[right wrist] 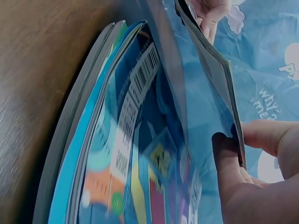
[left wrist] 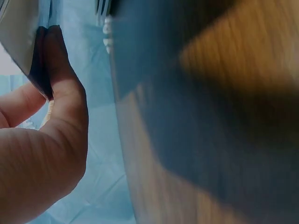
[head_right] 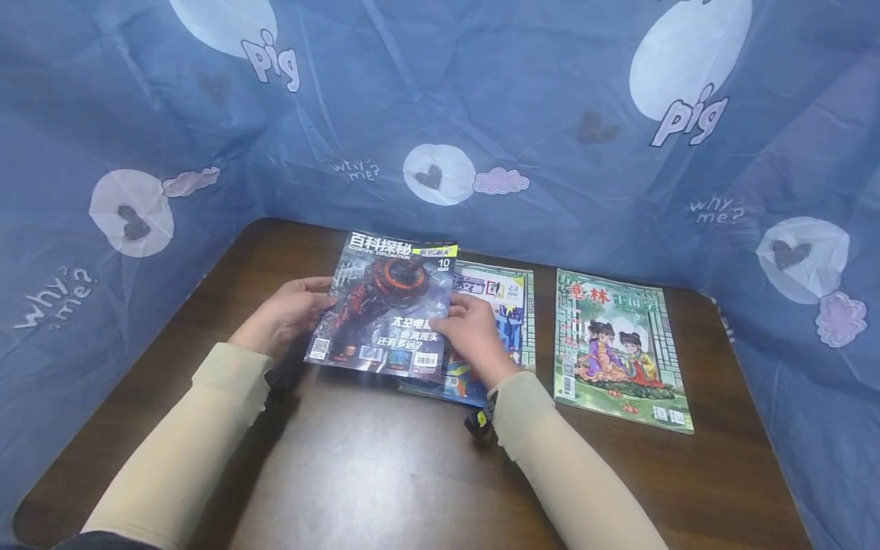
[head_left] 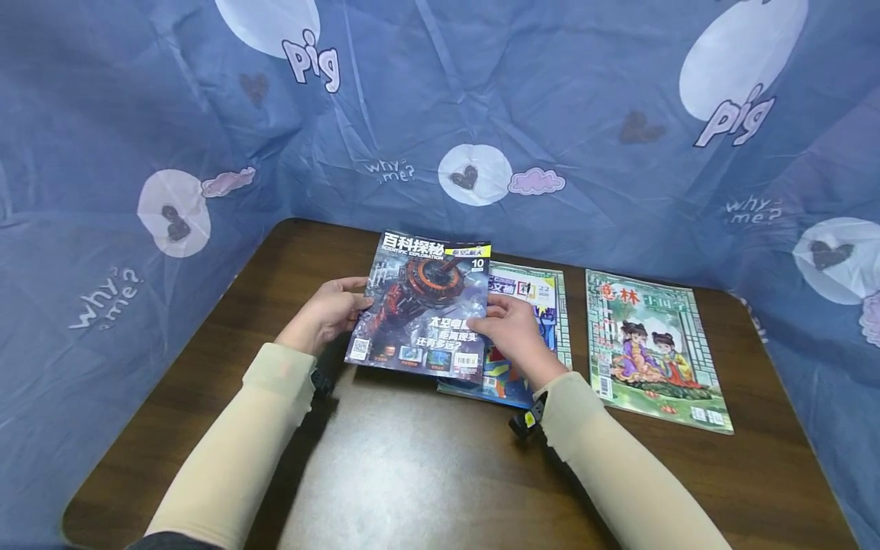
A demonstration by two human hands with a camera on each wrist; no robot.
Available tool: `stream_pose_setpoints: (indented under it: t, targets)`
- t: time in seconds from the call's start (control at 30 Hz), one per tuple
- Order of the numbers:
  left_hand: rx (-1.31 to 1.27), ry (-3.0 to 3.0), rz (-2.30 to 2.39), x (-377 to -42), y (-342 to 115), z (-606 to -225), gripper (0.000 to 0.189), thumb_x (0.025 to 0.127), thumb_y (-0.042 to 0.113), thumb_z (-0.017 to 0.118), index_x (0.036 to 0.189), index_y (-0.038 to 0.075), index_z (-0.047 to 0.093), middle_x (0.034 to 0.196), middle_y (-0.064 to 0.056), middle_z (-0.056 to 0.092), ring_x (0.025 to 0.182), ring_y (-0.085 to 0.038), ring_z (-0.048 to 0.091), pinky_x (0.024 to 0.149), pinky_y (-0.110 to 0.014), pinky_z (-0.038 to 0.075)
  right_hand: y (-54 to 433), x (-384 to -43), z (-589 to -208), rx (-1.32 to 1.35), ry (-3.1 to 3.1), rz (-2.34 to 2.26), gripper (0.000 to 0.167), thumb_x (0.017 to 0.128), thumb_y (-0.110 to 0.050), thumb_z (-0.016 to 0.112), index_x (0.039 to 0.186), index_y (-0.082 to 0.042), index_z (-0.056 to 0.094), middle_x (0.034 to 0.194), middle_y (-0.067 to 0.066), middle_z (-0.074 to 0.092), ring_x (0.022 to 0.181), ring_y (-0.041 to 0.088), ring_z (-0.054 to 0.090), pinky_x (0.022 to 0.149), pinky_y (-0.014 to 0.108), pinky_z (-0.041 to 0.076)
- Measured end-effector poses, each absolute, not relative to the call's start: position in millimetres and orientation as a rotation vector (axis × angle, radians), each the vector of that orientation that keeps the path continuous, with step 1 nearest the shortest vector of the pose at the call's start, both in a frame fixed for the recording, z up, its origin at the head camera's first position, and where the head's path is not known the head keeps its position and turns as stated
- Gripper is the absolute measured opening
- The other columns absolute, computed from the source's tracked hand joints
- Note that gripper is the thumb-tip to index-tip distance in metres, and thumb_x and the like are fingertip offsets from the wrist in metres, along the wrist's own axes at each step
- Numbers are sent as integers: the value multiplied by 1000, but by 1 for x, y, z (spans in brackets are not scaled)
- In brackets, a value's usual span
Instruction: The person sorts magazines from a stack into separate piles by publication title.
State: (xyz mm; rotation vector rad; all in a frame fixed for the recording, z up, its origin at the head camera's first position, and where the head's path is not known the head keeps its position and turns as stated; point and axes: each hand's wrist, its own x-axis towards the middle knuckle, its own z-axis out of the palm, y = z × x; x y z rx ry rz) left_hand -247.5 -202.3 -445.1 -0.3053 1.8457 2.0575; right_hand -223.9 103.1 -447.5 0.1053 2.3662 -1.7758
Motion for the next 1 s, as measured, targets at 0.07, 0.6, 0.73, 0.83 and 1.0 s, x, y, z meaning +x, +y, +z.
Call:
stream_pose_setpoints:
  t: [0.07, 0.6, 0.73, 0.83, 1.0]
  targets:
    - [-315, 1873, 2044, -249, -207, -444, 58, 100, -6, 52, 155, -3, 33, 81, -5, 70, 65, -15, 68, 59, -31, 59, 98, -227, -449, 108, 2353, -1774, 65, 86, -11, 82, 143, 0, 53, 125, 17, 65, 112, 29, 62, 92, 42, 53]
    - [-475, 2089, 1911, -262, -242, -440, 52, 102, -2, 52, 153, -3, 40, 95, -7, 68, 71, -14, 67, 63, -32, 59, 47, -250, -446, 40, 2445, -1671, 70, 85, -14, 84, 145, 2, 51, 131, 20, 62, 120, 30, 59, 97, 41, 52]
    - [-529, 2143, 1865, -266, -246, -440, 51, 102, -1, 53, 152, -1, 43, 112, -14, 63, 74, -14, 66, 65, -32, 59, 39, -260, -450, 36, 2469, -1630, 70, 84, -13, 84, 143, 6, 51, 127, 21, 64, 116, 31, 62, 96, 40, 52]
    - [-548, 2173, 1837, -270, -248, -440, 50, 102, 0, 53, 152, -1, 44, 118, -17, 61, 76, -14, 65, 66, -32, 58, 32, -266, -453, 26, 2512, -1571, 68, 84, -14, 84, 140, 8, 53, 124, 21, 66, 114, 30, 64, 96, 40, 52]
    - [-591, 2212, 1820, -278, -255, -444, 48, 101, -1, 54, 148, -4, 47, 119, -17, 59, 78, -14, 63, 66, -30, 56, 19, -275, -452, 14, 2597, -1486, 63, 81, -14, 85, 133, 9, 59, 120, 20, 69, 113, 30, 65, 100, 40, 49]
